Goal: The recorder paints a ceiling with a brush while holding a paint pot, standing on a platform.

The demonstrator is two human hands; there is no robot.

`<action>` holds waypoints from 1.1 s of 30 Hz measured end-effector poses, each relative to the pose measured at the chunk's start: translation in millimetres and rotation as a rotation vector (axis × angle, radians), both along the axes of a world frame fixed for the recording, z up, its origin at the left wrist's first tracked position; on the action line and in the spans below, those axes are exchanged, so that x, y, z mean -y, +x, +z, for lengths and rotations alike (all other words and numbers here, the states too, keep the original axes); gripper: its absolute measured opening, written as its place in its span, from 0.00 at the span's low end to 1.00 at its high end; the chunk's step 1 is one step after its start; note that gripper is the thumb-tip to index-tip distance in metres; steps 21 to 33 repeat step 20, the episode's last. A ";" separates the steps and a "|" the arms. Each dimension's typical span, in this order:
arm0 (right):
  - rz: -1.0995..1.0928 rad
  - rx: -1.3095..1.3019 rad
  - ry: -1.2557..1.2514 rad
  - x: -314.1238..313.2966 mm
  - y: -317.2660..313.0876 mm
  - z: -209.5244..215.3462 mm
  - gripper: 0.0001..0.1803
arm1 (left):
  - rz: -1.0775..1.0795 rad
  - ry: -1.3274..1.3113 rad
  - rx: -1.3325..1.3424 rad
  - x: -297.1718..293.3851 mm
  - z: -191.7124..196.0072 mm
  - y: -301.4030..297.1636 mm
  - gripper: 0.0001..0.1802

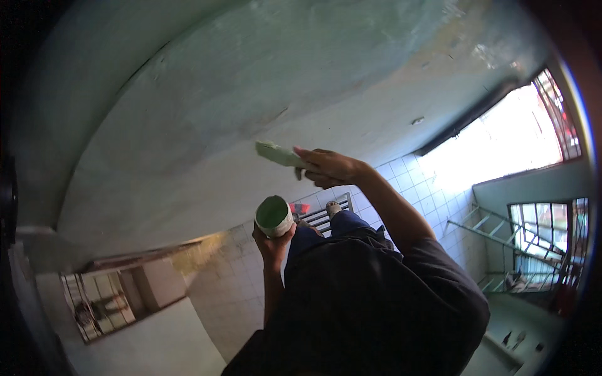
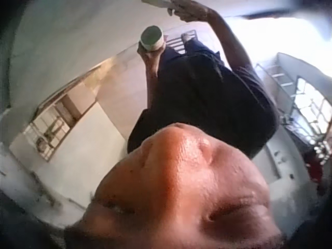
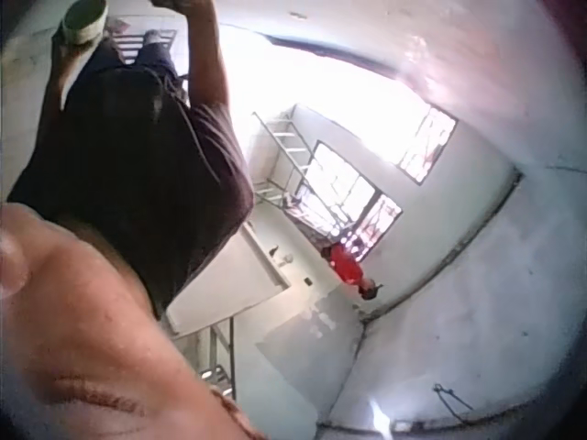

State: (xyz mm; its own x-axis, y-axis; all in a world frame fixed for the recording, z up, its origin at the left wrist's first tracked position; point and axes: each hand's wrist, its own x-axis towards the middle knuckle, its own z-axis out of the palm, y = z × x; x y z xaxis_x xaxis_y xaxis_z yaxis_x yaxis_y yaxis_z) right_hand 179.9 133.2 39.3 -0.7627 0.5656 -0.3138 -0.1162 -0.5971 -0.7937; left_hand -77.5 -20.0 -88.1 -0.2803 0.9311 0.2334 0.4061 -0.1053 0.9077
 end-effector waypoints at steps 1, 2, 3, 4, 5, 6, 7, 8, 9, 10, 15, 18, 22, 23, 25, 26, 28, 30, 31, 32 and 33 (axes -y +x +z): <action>-0.015 0.133 0.184 2.4 6.7 0.3 0.28 | -0.030 0.023 -0.042 -2.2 1.8 -1.3 0.39; -0.016 0.216 0.373 4.3 12.8 1.5 0.28 | -0.043 0.011 -0.112 -1.1 4.7 -1.4 0.40; 0.038 0.314 0.594 4.5 22.0 6.4 0.25 | -0.022 0.043 -0.166 -0.1 8.4 -1.1 0.40; 0.089 0.398 0.820 2.8 29.9 13.9 0.21 | 0.009 0.027 -0.150 -3.6 11.8 -0.4 0.40; 0.089 0.408 0.930 5.1 36.3 23.8 0.20 | -0.049 0.049 -0.084 -7.8 15.4 -0.9 0.39; 0.117 0.453 0.860 5.0 37.7 34.6 0.19 | -0.110 0.064 -0.022 -10.2 19.4 -2.8 0.39; 0.145 0.499 0.790 5.0 38.1 48.0 0.19 | -0.074 0.146 -0.241 -10.4 24.1 -5.4 0.34; 0.202 0.564 0.542 2.7 36.7 62.3 0.20 | -0.044 0.149 -0.260 -12.4 28.3 -7.9 0.34; 0.221 0.608 0.622 5.6 30.0 71.9 0.26 | -0.049 0.143 -0.250 -13.8 32.0 -9.3 0.34; 0.304 0.704 0.640 3.0 25.7 83.6 0.27 | -0.060 0.139 -0.238 -12.6 35.2 -9.4 0.34; 0.535 0.825 0.812 -0.3 -6.1 114.2 0.27 | -0.025 0.106 -0.330 -4.3 44.4 -9.3 0.39; 0.701 1.014 0.974 -0.6 -28.7 121.7 0.27 | -0.040 0.080 -0.282 -2.9 41.5 -7.1 0.43; 0.857 1.122 0.861 -3.3 -44.7 130.9 0.27 | 0.007 0.189 -0.232 -2.7 38.9 -2.0 0.43; 0.857 1.122 0.861 -3.3 -44.7 130.9 0.27 | 0.007 0.189 -0.232 -2.7 38.9 -2.0 0.43; 0.857 1.122 0.861 -3.3 -44.7 130.9 0.27 | 0.007 0.189 -0.232 -2.7 38.9 -2.0 0.43; 0.857 1.122 0.861 -3.3 -44.7 130.9 0.27 | 0.007 0.189 -0.232 -2.7 38.9 -2.0 0.43; 0.857 1.122 0.861 -3.3 -44.7 130.9 0.27 | 0.007 0.189 -0.232 -2.7 38.9 -2.0 0.43; 0.857 1.122 0.861 -3.3 -44.7 130.9 0.27 | 0.007 0.189 -0.232 -2.7 38.9 -2.0 0.43; 0.857 1.122 0.861 -3.3 -44.7 130.9 0.27 | 0.007 0.189 -0.232 -2.7 38.9 -2.0 0.43; 0.857 1.122 0.861 -3.3 -44.7 130.9 0.27 | 0.007 0.189 -0.232 -2.7 38.9 -2.0 0.43; 0.857 1.122 0.861 -3.3 -44.7 130.9 0.27 | 0.007 0.189 -0.232 -2.7 38.9 -2.0 0.43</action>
